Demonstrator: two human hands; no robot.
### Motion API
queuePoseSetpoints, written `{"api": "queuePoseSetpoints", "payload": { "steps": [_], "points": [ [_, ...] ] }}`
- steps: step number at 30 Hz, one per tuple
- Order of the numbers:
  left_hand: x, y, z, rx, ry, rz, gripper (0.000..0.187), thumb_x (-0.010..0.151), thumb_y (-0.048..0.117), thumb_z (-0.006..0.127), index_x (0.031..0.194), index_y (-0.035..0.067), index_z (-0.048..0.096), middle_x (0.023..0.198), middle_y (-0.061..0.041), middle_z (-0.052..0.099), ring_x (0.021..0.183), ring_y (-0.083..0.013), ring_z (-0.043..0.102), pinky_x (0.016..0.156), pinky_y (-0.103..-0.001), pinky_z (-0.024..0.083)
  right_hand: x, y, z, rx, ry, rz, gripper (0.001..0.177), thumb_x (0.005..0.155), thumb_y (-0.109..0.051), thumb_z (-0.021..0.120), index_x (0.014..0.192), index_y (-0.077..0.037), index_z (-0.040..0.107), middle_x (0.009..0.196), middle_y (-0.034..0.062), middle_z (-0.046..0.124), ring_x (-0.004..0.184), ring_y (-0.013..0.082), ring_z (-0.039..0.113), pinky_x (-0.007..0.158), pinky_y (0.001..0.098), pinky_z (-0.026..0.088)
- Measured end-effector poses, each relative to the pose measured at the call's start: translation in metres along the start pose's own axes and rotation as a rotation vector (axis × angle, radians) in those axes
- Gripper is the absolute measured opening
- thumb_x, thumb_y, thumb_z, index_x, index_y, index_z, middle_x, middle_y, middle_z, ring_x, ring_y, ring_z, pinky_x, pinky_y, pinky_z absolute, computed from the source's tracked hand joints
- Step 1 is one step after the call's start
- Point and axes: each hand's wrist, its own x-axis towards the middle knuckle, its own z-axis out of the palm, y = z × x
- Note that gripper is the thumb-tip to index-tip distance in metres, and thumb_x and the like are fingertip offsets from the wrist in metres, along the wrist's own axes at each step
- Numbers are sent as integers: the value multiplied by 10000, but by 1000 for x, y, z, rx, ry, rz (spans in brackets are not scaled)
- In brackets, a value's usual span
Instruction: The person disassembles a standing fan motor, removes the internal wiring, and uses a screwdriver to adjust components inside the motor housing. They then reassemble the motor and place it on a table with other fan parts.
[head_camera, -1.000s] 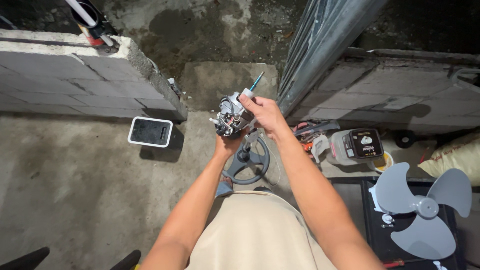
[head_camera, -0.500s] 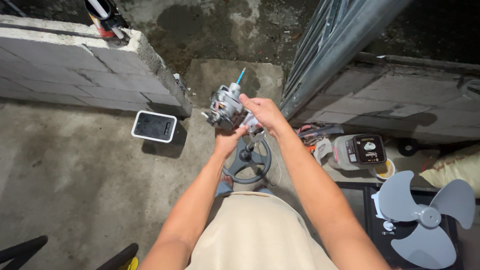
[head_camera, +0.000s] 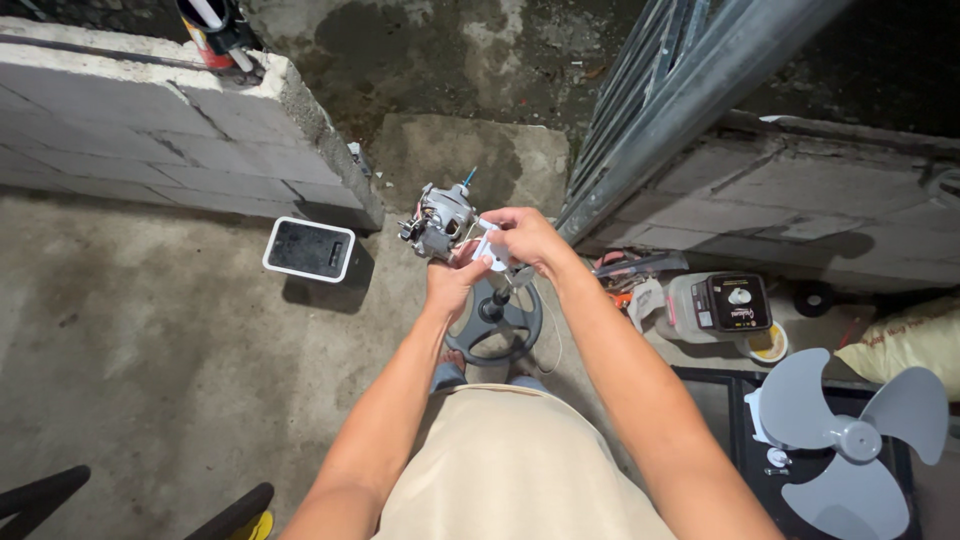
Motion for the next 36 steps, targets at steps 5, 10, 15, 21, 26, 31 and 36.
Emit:
{"api": "queuePoseSetpoints", "payload": {
  "steps": [5,10,15,21,26,31,36],
  "points": [
    [1,4,0,-79,51,-109,438,849,5,745,1270,-67,648,1157,-118,730,1005,-221,733,858,-372,625,22,19,0,8,-30,-75,393,860,25,649,1238,-59,717,949,67,748,740,139,694,556,294,557],
    [9,-2,-11,-105,94,-204,434,891,58,687,1306,-52,629,1122,-116,745,944,-217,735,795,-357,606,32,19,3,-64,-15,-44,363,848,22,674,1195,-61,735,904,63,744,662,136,657,507,294,513],
    [11,-11,-16,-190,98,-272,409,929,118,645,1313,-25,634,1051,-111,735,907,-187,715,775,-322,594,36,15,6,-72,-12,25,328,826,9,705,1144,-45,764,806,65,715,557,134,582,440,302,432],
    [17,-29,-25,-373,157,-308,262,933,112,638,1138,-51,653,968,-138,700,848,-218,680,803,-375,619,45,13,8,-166,-26,80,288,855,-63,707,1138,-74,757,800,49,727,537,121,567,429,306,423],
    [23,-43,-32,-449,193,-331,224,928,139,596,1074,-22,650,921,-110,670,801,-196,642,783,-390,606,58,28,11,-183,-32,-30,314,844,-145,779,1147,-64,772,844,21,748,643,73,610,537,256,479],
    [27,-44,-40,-469,209,-349,229,928,186,575,1043,0,639,873,-91,648,759,-171,619,754,-367,600,47,29,13,-155,-15,57,313,912,-275,752,1119,-43,790,865,61,696,712,151,555,598,327,415],
    [27,-39,-48,-508,224,-381,245,903,199,565,1015,-5,641,830,-92,645,716,-165,610,735,-354,599,44,51,-6,-344,14,-242,340,893,-270,707,1124,-27,767,1006,84,799,899,154,714,809,306,552]
  ]
}}
